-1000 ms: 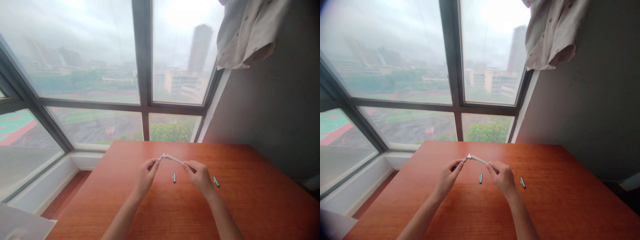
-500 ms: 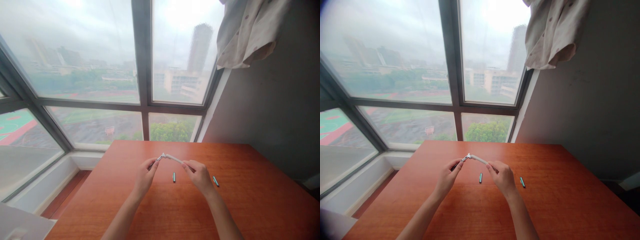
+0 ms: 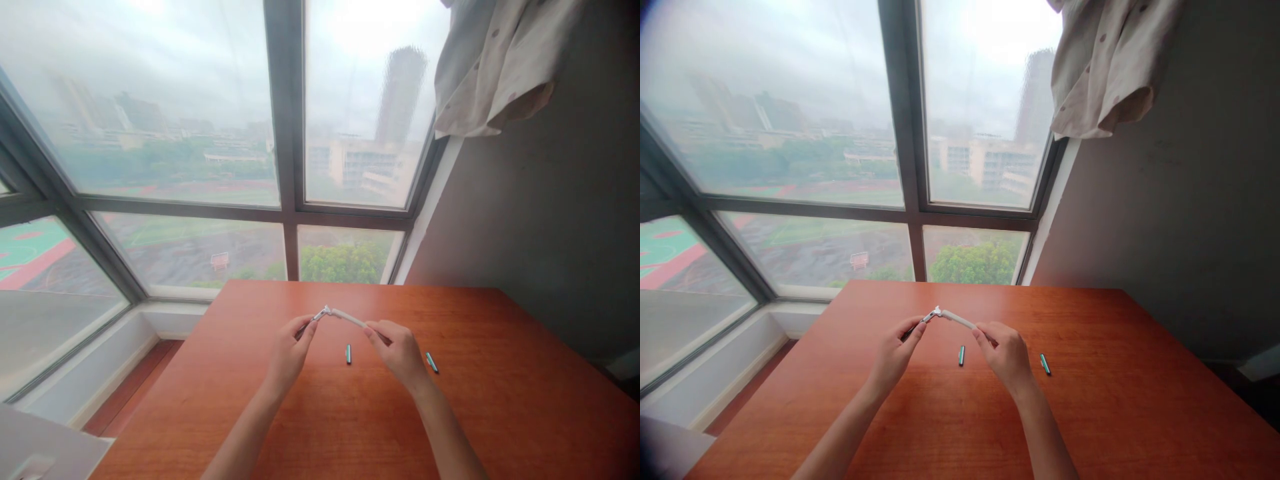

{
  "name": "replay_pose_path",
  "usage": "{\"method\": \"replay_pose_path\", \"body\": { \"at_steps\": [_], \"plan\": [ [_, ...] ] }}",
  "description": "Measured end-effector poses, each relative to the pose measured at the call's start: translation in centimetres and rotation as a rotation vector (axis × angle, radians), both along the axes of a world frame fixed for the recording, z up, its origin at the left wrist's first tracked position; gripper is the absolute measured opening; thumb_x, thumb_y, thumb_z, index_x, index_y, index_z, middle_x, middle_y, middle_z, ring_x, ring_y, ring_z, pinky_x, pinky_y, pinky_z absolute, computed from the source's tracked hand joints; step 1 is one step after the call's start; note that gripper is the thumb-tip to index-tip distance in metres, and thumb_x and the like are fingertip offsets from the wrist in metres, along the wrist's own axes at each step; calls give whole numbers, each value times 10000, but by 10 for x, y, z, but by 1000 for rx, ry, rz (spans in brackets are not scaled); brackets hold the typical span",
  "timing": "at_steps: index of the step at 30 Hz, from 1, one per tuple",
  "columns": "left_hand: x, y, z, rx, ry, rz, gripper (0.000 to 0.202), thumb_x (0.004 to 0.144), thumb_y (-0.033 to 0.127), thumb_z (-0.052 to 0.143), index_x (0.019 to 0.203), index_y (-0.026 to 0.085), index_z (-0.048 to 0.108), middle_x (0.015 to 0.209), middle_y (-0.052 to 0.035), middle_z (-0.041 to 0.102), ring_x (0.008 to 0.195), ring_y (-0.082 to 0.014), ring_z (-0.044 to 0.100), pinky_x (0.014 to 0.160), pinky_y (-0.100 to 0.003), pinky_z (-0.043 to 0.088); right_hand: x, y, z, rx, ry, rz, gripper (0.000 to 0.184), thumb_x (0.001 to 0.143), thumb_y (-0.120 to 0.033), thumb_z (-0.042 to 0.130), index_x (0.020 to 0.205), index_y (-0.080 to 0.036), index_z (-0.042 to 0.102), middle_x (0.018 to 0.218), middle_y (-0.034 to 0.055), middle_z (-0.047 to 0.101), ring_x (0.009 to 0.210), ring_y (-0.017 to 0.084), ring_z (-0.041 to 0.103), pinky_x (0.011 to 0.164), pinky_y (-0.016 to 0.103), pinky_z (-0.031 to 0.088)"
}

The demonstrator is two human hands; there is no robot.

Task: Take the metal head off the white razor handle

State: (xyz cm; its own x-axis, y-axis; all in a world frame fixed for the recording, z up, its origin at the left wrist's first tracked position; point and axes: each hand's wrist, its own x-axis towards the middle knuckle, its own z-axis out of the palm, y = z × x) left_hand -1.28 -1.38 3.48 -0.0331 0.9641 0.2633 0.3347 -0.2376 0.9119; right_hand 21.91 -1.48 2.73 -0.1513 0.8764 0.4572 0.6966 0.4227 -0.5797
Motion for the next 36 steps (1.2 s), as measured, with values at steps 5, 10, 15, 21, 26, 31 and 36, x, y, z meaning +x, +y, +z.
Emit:
{"method": "replay_pose_path", "body": {
  "at_steps": [5, 10, 15, 21, 26, 31, 36],
  "plan": [
    [-1, 0, 2, -6, -1, 23, 307, 828, 399, 539, 930, 162, 705, 795, -52, 713, 773, -217, 639, 641, -254, 479, -1, -1, 2, -2, 21, 18, 291, 900, -366, 477, 862, -202, 714, 638, 13, 609, 558, 130, 501, 543, 223, 335],
    [0, 0, 2, -4, -1, 6, 313, 824, 403, 543, 945, 164, 706, 822, -54, 715, 779, -217, 638, 646, -259, 484, -1, 0, 0, 4, 5, -15, 300, 897, -379, 475, 854, -205, 716, 631, 15, 614, 558, 131, 509, 544, 225, 342],
    [0, -1, 4, -8, -24, -7, 302, 827, 398, 543, 934, 167, 705, 806, -50, 711, 779, -214, 635, 658, -261, 487, 0, 1, -2, -6, 32, -45, 304, 887, -390, 482, 849, -206, 721, 697, 43, 665, 594, 153, 554, 559, 235, 381],
    [2, -4, 5, 31, -6, -64, 277, 836, 357, 535, 940, 165, 704, 831, -55, 710, 767, -197, 632, 664, -253, 485, -3, -1, 0, -36, 157, -12, 332, 888, -403, 475, 859, -182, 721, 749, 64, 690, 641, 175, 589, 574, 245, 423],
    [3, -5, 3, 80, 30, -77, 248, 835, 334, 537, 919, 169, 701, 867, -68, 704, 774, -189, 628, 676, -249, 490, -5, -2, 1, -43, 141, 13, 330, 895, -386, 465, 846, -182, 720, 683, 34, 663, 598, 152, 562, 549, 232, 394],
    [2, -4, 0, 64, 12, -64, 241, 839, 330, 531, 909, 161, 689, 888, -80, 702, 804, -201, 633, 697, -264, 498, -4, 0, 0, -27, 108, 14, 353, 898, -402, 460, 843, -177, 727, 665, 35, 660, 580, 146, 558, 533, 228, 385],
    [4, -3, -3, 62, 24, -65, 242, 837, 333, 534, 918, 169, 692, 879, -76, 705, 799, -202, 634, 694, -267, 502, -3, 2, -3, -29, 96, 6, 353, 896, -404, 464, 866, -178, 733, 699, 52, 680, 600, 156, 575, 554, 233, 403]
  ]
}}
